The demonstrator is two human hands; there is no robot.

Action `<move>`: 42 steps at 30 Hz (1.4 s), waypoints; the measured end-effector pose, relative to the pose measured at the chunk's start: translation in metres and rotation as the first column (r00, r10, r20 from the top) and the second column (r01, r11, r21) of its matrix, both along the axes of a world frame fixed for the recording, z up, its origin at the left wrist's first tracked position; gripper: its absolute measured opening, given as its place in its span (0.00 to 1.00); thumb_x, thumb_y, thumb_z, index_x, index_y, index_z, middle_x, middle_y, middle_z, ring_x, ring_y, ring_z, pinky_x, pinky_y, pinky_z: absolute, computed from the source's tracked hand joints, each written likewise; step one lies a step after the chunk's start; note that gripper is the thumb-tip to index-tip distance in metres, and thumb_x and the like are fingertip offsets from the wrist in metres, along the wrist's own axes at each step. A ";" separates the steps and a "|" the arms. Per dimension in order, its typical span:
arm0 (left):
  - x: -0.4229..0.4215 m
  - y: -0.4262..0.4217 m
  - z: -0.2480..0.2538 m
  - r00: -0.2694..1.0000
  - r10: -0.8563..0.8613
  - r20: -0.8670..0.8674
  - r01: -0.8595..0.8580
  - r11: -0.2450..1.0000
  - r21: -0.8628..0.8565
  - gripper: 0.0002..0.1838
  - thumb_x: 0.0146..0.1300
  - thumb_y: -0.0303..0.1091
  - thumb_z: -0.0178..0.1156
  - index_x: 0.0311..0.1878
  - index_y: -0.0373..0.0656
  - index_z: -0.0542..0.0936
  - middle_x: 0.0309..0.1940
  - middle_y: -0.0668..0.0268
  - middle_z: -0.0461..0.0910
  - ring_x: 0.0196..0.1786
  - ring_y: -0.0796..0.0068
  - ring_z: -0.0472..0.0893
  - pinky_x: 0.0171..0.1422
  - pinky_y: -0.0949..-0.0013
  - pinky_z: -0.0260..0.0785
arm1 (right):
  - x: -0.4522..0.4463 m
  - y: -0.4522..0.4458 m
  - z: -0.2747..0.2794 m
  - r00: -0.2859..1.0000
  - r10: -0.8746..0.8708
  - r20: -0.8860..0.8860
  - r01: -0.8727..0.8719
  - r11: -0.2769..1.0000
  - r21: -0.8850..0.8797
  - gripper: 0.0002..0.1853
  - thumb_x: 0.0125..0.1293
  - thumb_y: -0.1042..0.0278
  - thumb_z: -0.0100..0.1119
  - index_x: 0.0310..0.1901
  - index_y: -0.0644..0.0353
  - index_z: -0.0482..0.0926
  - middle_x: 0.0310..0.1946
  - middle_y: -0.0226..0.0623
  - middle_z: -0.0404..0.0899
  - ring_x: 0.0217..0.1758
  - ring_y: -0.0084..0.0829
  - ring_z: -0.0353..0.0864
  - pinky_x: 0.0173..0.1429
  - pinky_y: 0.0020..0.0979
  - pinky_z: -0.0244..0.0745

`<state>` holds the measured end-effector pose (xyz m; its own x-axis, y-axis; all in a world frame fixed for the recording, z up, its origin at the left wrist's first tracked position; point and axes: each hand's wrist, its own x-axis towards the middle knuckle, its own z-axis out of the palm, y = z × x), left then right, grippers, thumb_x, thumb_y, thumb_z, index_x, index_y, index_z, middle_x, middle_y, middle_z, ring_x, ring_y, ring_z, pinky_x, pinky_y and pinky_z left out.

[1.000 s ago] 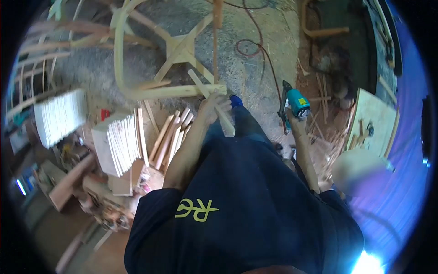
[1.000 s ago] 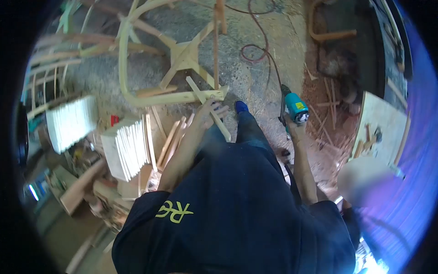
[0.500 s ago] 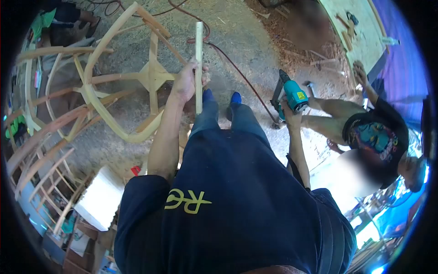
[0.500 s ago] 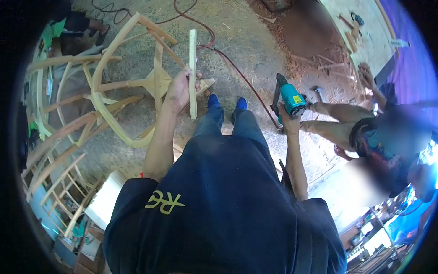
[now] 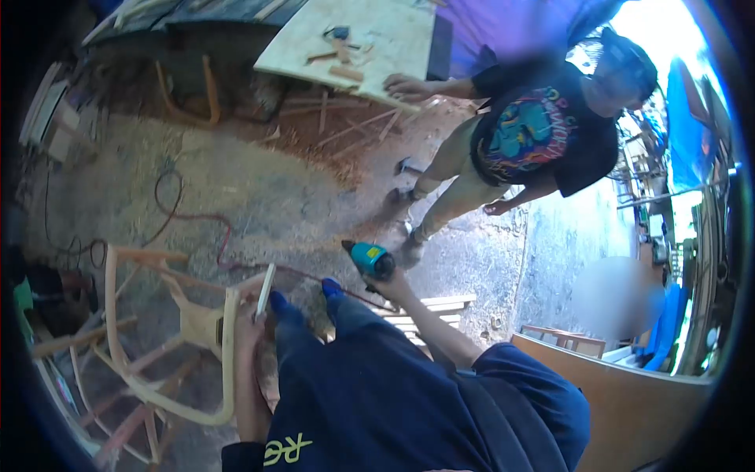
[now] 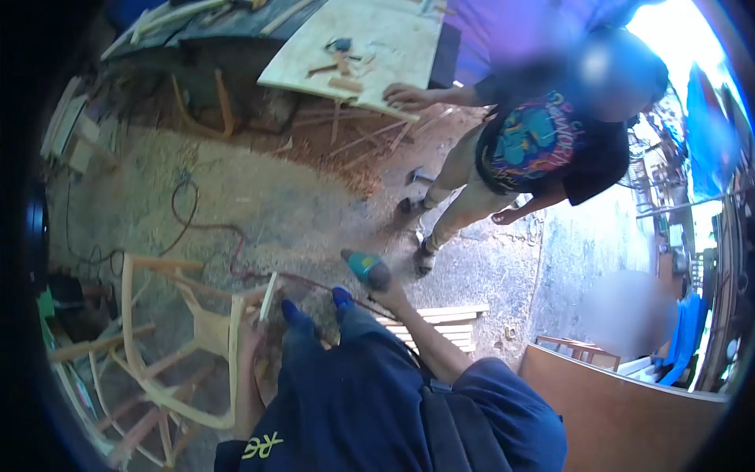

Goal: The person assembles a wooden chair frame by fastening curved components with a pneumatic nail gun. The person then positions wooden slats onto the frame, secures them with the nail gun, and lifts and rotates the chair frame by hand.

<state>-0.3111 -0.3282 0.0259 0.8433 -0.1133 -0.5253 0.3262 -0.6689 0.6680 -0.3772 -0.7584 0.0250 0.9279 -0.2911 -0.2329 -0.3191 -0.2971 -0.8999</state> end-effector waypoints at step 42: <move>-0.027 -0.034 0.081 0.966 -0.033 -0.255 -0.097 0.872 -0.479 0.23 0.67 0.23 0.61 0.66 0.40 0.79 0.26 0.70 0.79 0.22 0.82 0.77 0.22 0.74 0.70 | -0.016 0.088 0.092 0.938 -0.336 -0.080 0.333 0.814 0.476 0.07 0.67 0.70 0.70 0.41 0.59 0.80 0.25 0.29 0.80 0.24 0.22 0.78 0.30 0.29 0.73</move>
